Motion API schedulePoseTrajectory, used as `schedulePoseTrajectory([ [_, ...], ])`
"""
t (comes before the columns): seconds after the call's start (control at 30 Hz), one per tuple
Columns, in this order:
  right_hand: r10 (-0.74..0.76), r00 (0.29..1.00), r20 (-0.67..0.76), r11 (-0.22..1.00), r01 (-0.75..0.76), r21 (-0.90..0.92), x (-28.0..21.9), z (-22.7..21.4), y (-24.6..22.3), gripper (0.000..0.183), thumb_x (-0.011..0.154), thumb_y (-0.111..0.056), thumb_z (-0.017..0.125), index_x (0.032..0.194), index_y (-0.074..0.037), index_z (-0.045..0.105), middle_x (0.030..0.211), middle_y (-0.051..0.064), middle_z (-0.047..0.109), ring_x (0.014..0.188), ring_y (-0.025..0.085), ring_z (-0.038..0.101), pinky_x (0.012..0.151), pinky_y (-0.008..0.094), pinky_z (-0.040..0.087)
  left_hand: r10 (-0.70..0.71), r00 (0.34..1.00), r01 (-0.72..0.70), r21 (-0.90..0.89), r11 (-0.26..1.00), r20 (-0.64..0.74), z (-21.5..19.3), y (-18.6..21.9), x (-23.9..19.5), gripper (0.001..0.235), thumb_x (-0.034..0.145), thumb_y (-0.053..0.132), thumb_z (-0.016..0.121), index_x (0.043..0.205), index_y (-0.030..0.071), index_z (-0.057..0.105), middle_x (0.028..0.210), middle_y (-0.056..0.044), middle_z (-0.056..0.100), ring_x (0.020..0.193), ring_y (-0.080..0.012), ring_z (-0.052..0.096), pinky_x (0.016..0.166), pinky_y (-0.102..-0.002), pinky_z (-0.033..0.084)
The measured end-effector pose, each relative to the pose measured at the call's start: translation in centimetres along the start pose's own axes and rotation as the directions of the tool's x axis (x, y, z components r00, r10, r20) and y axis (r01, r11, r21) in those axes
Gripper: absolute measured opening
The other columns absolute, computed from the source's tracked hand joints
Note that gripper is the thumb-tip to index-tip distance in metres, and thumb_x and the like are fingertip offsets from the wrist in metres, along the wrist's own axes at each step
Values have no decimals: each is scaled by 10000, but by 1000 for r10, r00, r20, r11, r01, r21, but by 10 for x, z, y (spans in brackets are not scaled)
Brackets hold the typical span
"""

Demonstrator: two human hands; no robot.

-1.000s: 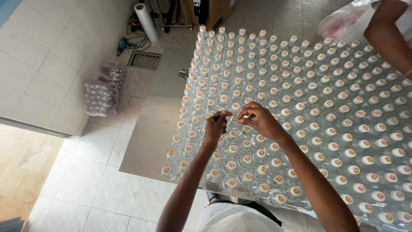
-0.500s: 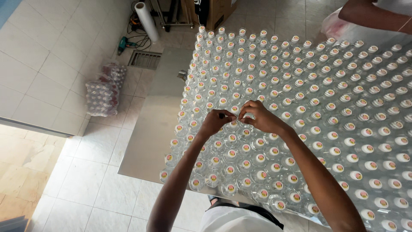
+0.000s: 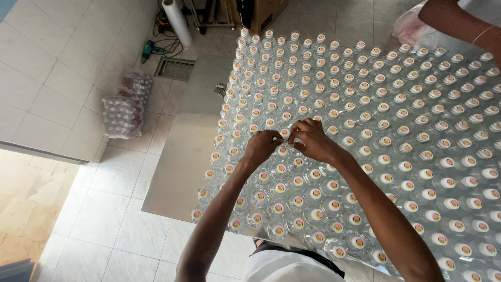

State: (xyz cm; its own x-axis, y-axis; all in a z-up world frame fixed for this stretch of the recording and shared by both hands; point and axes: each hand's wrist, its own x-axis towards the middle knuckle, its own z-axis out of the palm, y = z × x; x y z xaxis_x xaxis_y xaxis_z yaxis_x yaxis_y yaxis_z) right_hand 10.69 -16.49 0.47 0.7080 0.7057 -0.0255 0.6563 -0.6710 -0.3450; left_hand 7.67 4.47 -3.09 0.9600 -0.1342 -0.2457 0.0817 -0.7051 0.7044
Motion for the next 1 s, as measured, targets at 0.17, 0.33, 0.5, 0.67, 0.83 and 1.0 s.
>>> schedulePoseTrajectory([
  [0.17, 14, 995, 98, 1000, -14, -4, 0, 2, -1, 64, 936, -253, 674, 908, -199, 656, 1141, -3, 596, 1205, 238, 498, 1057, 486, 350, -8, 1000, 7, 27, 1000, 29, 9, -8, 1, 177, 944, 314, 649, 1040, 229, 771, 757, -119, 705, 870, -382, 724, 832, -506, 583],
  [0.33, -17, 991, 134, 996, 5, 88, 2, 0, -1, 94, 923, -261, 680, 895, -173, 667, 1149, 7, 622, 1198, 249, 514, 1060, 491, 362, -12, 996, 6, 67, 998, 85, 3, -3, 1, 186, 947, 297, 647, 1060, 215, 770, 842, -157, 734, 926, -417, 719, 867, -530, 577],
  [0.5, -4, 994, 106, 1000, 2, 21, 3, -2, -1, 89, 951, -257, 668, 905, -181, 665, 1100, -24, 611, 1194, 211, 509, 1077, 471, 340, -18, 997, 12, 81, 997, 77, 1, 2, 1, 192, 956, 309, 636, 1080, 241, 765, 863, -134, 735, 941, -390, 723, 880, -519, 582],
  [0.67, -15, 993, 118, 1000, 13, 20, 6, 6, 5, 87, 926, -262, 687, 894, -181, 675, 1070, -23, 627, 1179, 216, 524, 1086, 480, 338, -39, 991, 27, 102, 994, 126, 4, -4, 5, 203, 954, 328, 627, 1071, 237, 766, 968, -152, 744, 1004, -410, 709, 903, -534, 567],
  [0.83, -56, 986, 158, 992, 37, 121, 7, 7, 6, 116, 927, -302, 681, 895, -191, 676, 1041, -34, 641, 1162, 207, 543, 1084, 475, 344, -22, 986, 1, 126, 992, 166, 8, -11, 8, 251, 953, 328, 625, 1111, 182, 756, 1054, -181, 737, 1037, -420, 705, 919, -540, 565],
  [1.0, -194, 979, 65, 980, 190, 61, 3, 19, 1, 144, 924, -309, 700, 973, -174, 705, 1025, -10, 716, 1119, 185, 632, 1082, 436, 328, -10, 973, -45, 231, 972, 232, 10, -17, 14, 314, 931, 296, 666, 1213, 176, 734, 1107, -164, 742, 1063, -405, 707, 933, -541, 562],
])
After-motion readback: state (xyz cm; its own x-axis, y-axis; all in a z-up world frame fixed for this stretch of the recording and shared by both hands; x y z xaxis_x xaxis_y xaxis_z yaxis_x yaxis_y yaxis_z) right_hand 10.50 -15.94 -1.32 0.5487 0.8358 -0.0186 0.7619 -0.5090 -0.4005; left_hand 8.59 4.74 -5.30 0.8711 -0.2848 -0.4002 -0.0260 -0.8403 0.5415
